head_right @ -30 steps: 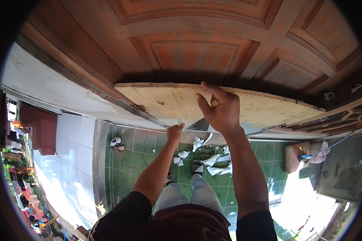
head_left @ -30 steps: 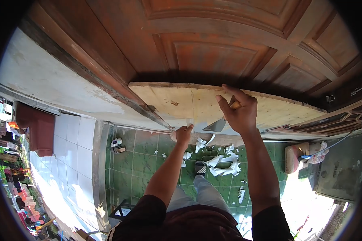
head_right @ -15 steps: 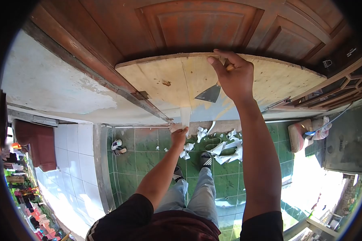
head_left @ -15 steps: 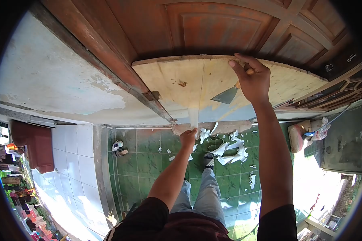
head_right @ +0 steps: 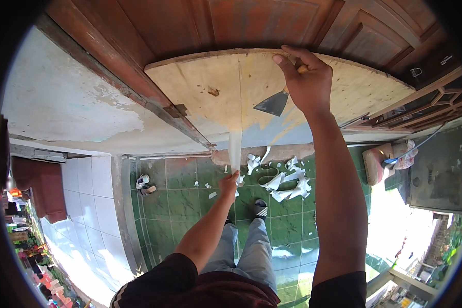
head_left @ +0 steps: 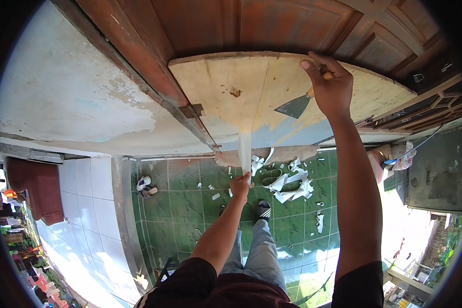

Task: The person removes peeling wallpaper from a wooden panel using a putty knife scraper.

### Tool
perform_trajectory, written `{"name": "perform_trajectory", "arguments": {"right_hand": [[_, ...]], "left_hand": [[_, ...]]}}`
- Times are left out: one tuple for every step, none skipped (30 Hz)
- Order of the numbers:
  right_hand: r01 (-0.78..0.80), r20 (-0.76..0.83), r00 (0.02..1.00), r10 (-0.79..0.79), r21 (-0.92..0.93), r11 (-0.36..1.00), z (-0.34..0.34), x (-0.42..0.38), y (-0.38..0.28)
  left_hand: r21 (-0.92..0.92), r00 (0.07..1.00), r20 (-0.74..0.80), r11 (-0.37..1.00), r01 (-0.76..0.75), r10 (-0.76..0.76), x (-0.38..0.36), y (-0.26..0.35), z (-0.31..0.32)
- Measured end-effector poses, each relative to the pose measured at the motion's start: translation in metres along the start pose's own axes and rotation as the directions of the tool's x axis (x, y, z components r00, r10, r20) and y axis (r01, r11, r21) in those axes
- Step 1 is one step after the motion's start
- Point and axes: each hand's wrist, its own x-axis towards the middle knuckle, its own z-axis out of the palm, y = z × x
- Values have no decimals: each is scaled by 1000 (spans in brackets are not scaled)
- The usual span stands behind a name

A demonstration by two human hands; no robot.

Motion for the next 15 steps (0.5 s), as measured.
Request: {"name": "perform_trajectory", "arguments": {"right_hand": [[2,3,1000,-2,-1,1000,0,0,0],[4,3,1000,-4,1,1000,0,0,0],[5,0,1000,-5,3,1000,0,0,0],[8,-2,1000,-8,4,1000,0,0,-1],[8,-3,1000,-8,5,1000,0,-1,0],[10,-4,1000,-10,6,1000,0,-1,0],[13,-6,1000,-13,7,1000,1,-1,0],[14,-4,1000,-14,13,1000,0,-1,0],[15,-2,1000,-15,18,1000,0,-1,0],[18,2,1000,-18,24,1000,0,-1,0],[23,-2,1000,-23,11,1000,0,-1,0],[29,-7,1000,-30,-1,1000,0,-1,0],[40,-12,999,-40,-14,999,0,-1,1],[42,-20,999,-43,-14,999,0,1,1],[44,-27,999,-44,-13,999,1,1,1]], "left_hand": [[5,1000,1,1000,-8,8,-1,-4,-1],[13,1000,2,1000,-16,16,-1,-8,-2],[23,1000,5,999,-25,25,-3,-10,-4],[25,1000,-2,1000,-15,15,-6,-11,-4],[25,1000,-10,1000,-5,5,-8,-12,-4],[24,1000,-18,1000,5,-5,-9,-16,-5],[32,1000,-18,999,15,-14,-10,-20,-5],[41,1000,-18,999,26,-25,-12,-24,-7],[49,999,-19,998,38,-37,-14,-31,-9],[27,1000,-12,999,18,-18,-14,-38,-10],[5,1000,-8,1000,-1,1,-16,-46,-12],[-17,1000,-4,1000,-23,23,-18,-52,-14],[-4,1000,-15,1000,7,-7,-24,-53,-16],[3,999,-25,999,32,-31,-29,-53,-16],[11,998,-35,998,57,-57,-33,-53,-16]]}}
